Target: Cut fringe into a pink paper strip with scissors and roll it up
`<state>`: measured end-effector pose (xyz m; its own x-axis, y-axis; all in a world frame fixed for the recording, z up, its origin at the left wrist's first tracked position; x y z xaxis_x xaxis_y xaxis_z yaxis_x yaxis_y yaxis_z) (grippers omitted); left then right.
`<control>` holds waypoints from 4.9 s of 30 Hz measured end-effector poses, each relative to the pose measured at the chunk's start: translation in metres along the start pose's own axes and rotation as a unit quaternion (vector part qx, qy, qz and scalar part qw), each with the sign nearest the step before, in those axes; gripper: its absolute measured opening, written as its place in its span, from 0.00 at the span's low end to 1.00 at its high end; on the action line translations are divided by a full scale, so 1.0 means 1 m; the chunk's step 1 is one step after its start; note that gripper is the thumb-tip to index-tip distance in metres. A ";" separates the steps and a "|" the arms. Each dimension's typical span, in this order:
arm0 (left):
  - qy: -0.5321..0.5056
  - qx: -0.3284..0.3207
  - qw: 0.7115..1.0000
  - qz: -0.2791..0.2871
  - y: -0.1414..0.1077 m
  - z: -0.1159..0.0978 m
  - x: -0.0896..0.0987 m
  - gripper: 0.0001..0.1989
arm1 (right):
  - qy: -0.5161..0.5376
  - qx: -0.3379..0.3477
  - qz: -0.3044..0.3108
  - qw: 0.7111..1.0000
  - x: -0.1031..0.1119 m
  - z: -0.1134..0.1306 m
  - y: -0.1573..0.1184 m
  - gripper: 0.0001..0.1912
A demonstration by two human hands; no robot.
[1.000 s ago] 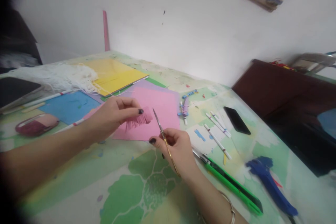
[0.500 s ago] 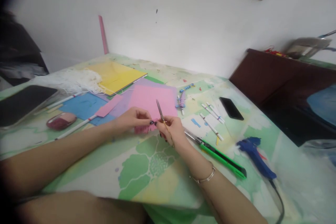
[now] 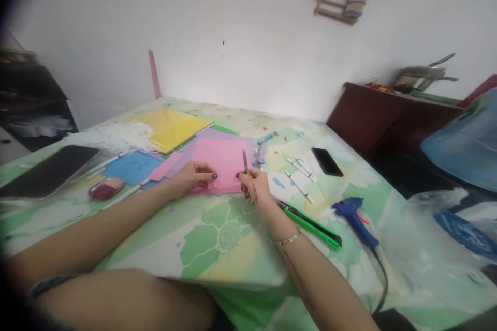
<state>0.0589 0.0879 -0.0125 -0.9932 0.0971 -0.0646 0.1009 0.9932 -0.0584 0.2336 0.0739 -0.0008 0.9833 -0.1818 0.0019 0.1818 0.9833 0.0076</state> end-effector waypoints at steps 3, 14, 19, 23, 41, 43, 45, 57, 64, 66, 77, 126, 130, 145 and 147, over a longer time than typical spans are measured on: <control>-0.025 -0.006 0.999 -0.026 0.002 -0.001 0.005 0.12 | 0.010 -0.001 -0.002 1.000 0.002 -0.001 0.002 0.11; -0.048 -0.068 0.991 -0.101 -0.004 -0.005 0.013 0.14 | 0.019 0.021 0.006 1.000 0.001 0.000 0.000 0.12; -0.044 -0.073 0.990 -0.115 -0.006 -0.006 0.015 0.13 | 0.022 0.029 0.001 0.999 0.003 -0.005 0.002 0.11; -0.041 -0.075 0.990 -0.110 -0.007 -0.006 0.014 0.12 | 0.022 0.042 -0.005 0.999 0.007 -0.007 0.004 0.12; 0.030 -0.158 0.986 -0.040 -0.023 -0.029 -0.008 0.13 | -0.013 0.025 0.031 0.999 -0.008 0.001 -0.014 0.10; 0.039 -0.170 0.984 -0.031 -0.026 -0.033 -0.015 0.12 | -0.017 0.023 0.044 0.999 -0.014 0.002 -0.019 0.11; 0.048 -0.174 0.983 -0.022 -0.028 -0.034 -0.021 0.11 | -0.020 0.023 0.055 0.998 -0.019 0.004 -0.023 0.11; 0.064 -0.165 0.984 -0.035 -0.038 -0.033 -0.021 0.08 | -0.023 0.044 0.082 0.995 -0.027 0.008 -0.033 0.11; 0.012 -0.161 0.979 -0.127 -0.039 -0.049 0.005 0.07 | -0.061 0.067 0.126 0.988 -0.021 0.015 -0.039 0.12; -0.005 -0.157 0.977 -0.143 -0.040 -0.051 0.011 0.07 | -0.080 0.070 0.149 0.983 -0.024 0.015 -0.044 0.13; -0.080 -0.102 0.983 -0.133 -0.041 -0.040 0.010 0.08 | -0.172 0.079 0.202 0.961 -0.035 0.014 -0.062 0.15; -0.124 -0.036 0.985 -0.113 -0.045 -0.030 0.001 0.09 | -0.193 0.083 0.175 0.962 -0.032 0.018 -0.059 0.22; -0.122 -0.045 0.986 -0.109 -0.045 -0.031 0.000 0.09 | -0.196 0.078 0.172 0.962 -0.032 0.018 -0.059 0.22; -0.137 -0.034 0.984 -0.105 -0.046 -0.032 -0.001 0.09 | -0.198 0.081 0.174 0.961 -0.033 0.018 -0.060 0.19; -0.133 -0.032 0.985 -0.107 -0.046 -0.031 -0.001 0.09 | -0.201 0.083 0.172 0.961 -0.032 0.018 -0.060 0.19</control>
<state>0.0537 0.0438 0.0210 -0.9402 -0.1262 -0.3163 -0.1206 0.9920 -0.0373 0.1909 0.0209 0.0167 0.8985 0.1326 0.4184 -0.1895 0.9771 0.0972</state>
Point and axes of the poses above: each hand's wrist, its own y-axis towards the middle knuckle, its own x-axis out of the back of the hand, z = x × y, the point moved 8 cm from there along y, towards the middle knuckle, and after that the axes turned 14 degrees about -z, right-handed, at the moved point
